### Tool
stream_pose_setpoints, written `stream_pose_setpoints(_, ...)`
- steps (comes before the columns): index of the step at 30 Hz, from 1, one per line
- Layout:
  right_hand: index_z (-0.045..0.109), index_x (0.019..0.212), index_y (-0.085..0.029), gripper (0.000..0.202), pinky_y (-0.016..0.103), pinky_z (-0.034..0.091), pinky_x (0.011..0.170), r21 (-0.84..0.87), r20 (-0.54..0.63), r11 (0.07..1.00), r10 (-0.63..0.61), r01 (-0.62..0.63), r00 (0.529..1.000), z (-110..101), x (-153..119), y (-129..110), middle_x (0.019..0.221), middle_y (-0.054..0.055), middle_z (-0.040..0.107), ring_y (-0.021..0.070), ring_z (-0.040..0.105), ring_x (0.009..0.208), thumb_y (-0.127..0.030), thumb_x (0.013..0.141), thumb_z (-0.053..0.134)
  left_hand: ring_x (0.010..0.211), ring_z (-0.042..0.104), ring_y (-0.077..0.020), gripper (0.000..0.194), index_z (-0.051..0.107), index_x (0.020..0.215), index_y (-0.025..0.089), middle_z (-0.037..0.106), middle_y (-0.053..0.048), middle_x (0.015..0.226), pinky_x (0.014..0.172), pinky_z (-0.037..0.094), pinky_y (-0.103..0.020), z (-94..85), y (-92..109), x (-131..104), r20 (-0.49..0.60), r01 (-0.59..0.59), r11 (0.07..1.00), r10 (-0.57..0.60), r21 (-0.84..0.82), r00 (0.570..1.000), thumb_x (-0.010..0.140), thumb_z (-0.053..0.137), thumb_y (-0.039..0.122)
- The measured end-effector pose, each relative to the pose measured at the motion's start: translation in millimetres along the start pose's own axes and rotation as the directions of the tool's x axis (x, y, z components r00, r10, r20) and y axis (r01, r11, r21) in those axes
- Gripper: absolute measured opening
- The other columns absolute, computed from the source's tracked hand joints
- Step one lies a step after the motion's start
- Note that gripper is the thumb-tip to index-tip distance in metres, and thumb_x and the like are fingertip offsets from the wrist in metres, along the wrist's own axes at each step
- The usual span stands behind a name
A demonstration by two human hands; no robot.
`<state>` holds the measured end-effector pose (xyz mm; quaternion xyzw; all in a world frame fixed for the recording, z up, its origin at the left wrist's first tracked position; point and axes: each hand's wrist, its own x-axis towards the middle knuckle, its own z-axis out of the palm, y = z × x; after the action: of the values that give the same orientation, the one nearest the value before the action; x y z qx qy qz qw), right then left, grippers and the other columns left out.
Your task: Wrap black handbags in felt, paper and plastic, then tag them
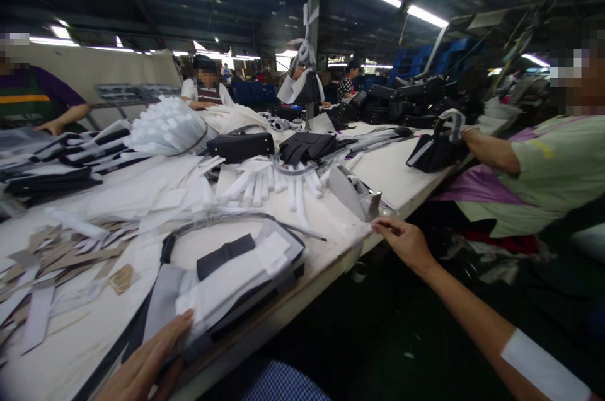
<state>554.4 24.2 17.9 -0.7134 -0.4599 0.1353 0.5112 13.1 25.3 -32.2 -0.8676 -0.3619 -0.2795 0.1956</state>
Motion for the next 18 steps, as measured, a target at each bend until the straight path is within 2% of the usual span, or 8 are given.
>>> stream_pose_setpoints(2,0.077,0.086,-0.023,0.032,0.032,0.052,0.079,-0.064,0.188,0.981,-0.169,0.183,0.968,11.8,-14.0,-34.0,0.094,0.005,0.075,0.0243,0.067,0.089,-0.052,0.072,0.077,0.105,0.070,-0.0189,0.045,0.049,0.142,0.019,0.067,-0.005,0.129,0.092,0.056,-0.028,-7.5,6.8,3.4,0.030,0.063,0.998,-0.063,-0.007,0.998,0.098,0.043,0.025)
stream_pose_setpoints(3,0.077,0.086,-0.023,0.028,0.031,0.052,0.077,-0.062,0.300,0.959,-0.247,0.277,0.921,20.6,-20.5,-53.7,0.093,0.005,0.074,0.0233,0.067,0.088,-0.049,0.077,0.074,0.107,0.069,-0.0190,0.043,0.051,0.140,0.019,0.066,-0.005,0.130,0.091,0.057,-0.029,-11.5,10.6,4.9,0.053,0.109,0.994,-0.108,-0.011,0.993,0.098,0.044,0.024)
stream_pose_setpoints(5,0.075,0.087,-0.022,0.022,0.028,0.051,0.074,0.023,0.523,0.916,-0.352,0.400,0.776,42.9,-32.0,-94.8,0.091,0.005,0.073,0.0203,0.067,0.084,-0.043,0.085,0.069,0.112,0.067,-0.0187,0.040,0.053,0.136,0.022,0.065,-0.003,0.132,0.092,0.057,-0.029,-18.7,18.4,8.1,0.120,0.191,0.981,-0.186,-0.031,0.975,0.096,0.045,0.020)
stream_pose_setpoints(8,0.073,0.088,-0.020,0.019,0.025,0.050,0.071,0.252,0.737,0.860,-0.467,0.444,0.488,84.5,-44.4,-151.5,0.086,0.005,0.072,0.0163,0.065,0.077,-0.037,0.089,0.066,0.116,0.064,-0.0191,0.041,0.056,0.131,0.023,0.064,-0.004,0.134,0.096,0.056,-0.031,-24.5,26.9,13.0,0.170,0.291,0.952,-0.273,-0.092,0.947,0.092,0.047,0.011)
stream_pose_setpoints(11,0.072,0.087,-0.018,0.019,0.023,0.048,0.067,0.432,0.827,0.797,-0.537,0.422,0.168,133.9,-52.2,-195.3,0.082,0.004,0.070,0.0137,0.062,0.072,-0.035,0.090,0.066,0.113,0.066,-0.0210,0.040,0.059,0.124,0.023,0.064,-0.006,0.134,0.092,0.059,-0.033,-24.9,30.4,17.3,0.155,0.348,0.930,-0.329,-0.116,0.932,0.088,0.049,0.007)
stream_pose_setpoints(13,0.072,0.086,-0.016,0.021,0.021,0.046,0.063,0.500,0.842,0.767,-0.539,0.402,-0.018,168.9,-55.8,-216.4,0.080,0.004,0.069,0.0121,0.060,0.069,-0.036,0.088,0.067,0.110,0.067,-0.0223,0.038,0.060,0.120,0.022,0.064,-0.007,0.134,0.089,0.060,-0.034,-24.5,31.9,19.3,0.144,0.365,0.923,-0.348,-0.119,0.926,0.087,0.050,0.006)
stream_pose_setpoints(15,0.071,0.085,-0.015,0.023,0.019,0.044,0.060,0.528,0.844,0.753,-0.515,0.393,-0.147,202.9,-57.5,-230.9,0.077,0.002,0.068,0.0109,0.058,0.067,-0.038,0.086,0.068,0.108,0.068,-0.0227,0.037,0.061,0.119,0.022,0.063,-0.009,0.135,0.086,0.061,-0.034,-24.5,33.3,20.3,0.131,0.375,0.919,-0.360,-0.119,0.924,0.087,0.051,0.007)
stream_pose_setpoints(18,0.072,0.084,-0.014,0.023,0.019,0.042,0.061,0.517,0.855,0.747,-0.430,0.419,-0.289,247.1,-56.2,-243.2,0.073,0.001,0.065,0.0102,0.056,0.066,-0.037,0.085,0.068,0.108,0.068,-0.0214,0.036,0.061,0.119,0.023,0.058,-0.010,0.141,0.087,0.060,-0.032,-24.3,35.1,20.5,0.119,0.399,0.907,-0.385,-0.134,0.915,0.088,0.050,0.007)
